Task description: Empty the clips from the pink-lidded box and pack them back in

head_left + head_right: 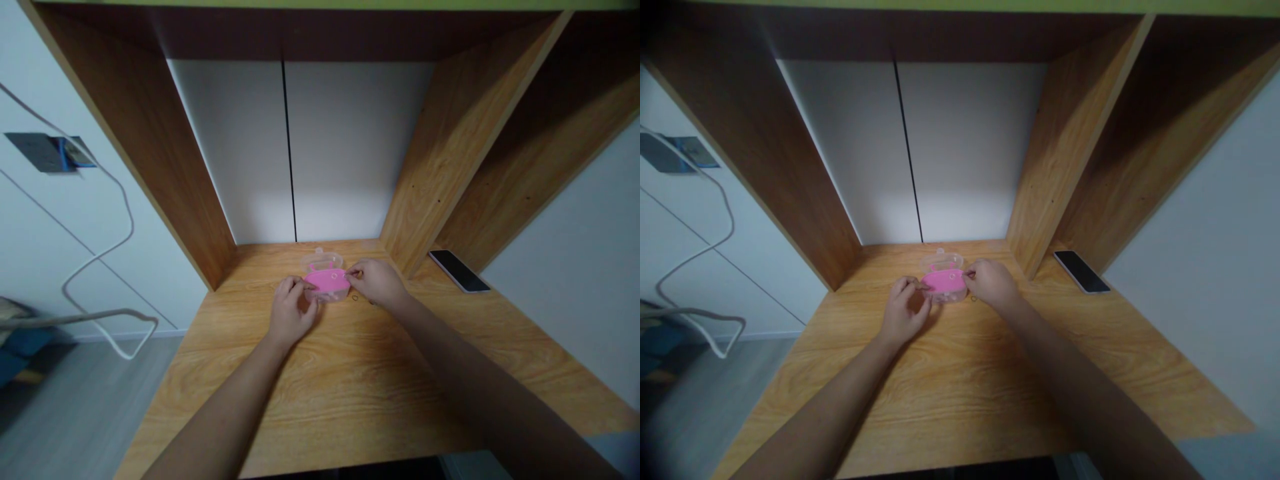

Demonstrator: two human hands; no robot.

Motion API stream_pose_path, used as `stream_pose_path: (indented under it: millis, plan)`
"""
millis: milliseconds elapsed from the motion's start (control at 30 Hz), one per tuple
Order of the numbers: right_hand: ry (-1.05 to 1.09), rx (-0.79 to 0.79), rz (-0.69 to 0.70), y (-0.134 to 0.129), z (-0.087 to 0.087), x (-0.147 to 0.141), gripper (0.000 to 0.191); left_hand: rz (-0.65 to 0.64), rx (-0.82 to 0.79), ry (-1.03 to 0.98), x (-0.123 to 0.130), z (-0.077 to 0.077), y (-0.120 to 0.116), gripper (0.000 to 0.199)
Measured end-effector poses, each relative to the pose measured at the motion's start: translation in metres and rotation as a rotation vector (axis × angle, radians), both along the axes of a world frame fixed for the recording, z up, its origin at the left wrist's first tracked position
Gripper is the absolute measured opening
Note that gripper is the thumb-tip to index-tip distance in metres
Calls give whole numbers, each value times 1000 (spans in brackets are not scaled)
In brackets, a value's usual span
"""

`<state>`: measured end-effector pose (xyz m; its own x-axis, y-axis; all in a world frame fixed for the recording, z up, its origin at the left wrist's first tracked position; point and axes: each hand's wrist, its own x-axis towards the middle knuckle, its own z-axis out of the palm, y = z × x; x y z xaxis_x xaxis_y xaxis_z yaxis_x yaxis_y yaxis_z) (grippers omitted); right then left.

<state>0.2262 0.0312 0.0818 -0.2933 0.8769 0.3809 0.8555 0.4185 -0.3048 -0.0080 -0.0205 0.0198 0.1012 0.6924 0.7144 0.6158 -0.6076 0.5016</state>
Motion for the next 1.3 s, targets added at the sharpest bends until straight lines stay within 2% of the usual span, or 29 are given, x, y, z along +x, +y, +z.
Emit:
stream_pose_path:
  millis: [100, 267, 567, 933, 1300]
  plan:
    - [-117, -55, -15, 7, 9, -6, 15, 31, -4, 22, 0, -1, 0, 21]
    - [-260, -170, -30, 13, 20, -13, 23, 35, -24, 27, 0, -4, 3, 12]
    - [-379, -177, -5, 8, 27, -15, 26, -22, -34, -46, 1, -5, 5, 11]
    - [-307, -103, 59, 12, 18, -9, 25, -35, -43, -66, 1, -8, 7, 11]
    - [-349, -102, 131, 11, 23, -10, 25, -27, -52, -64, 1, -8, 7, 10]
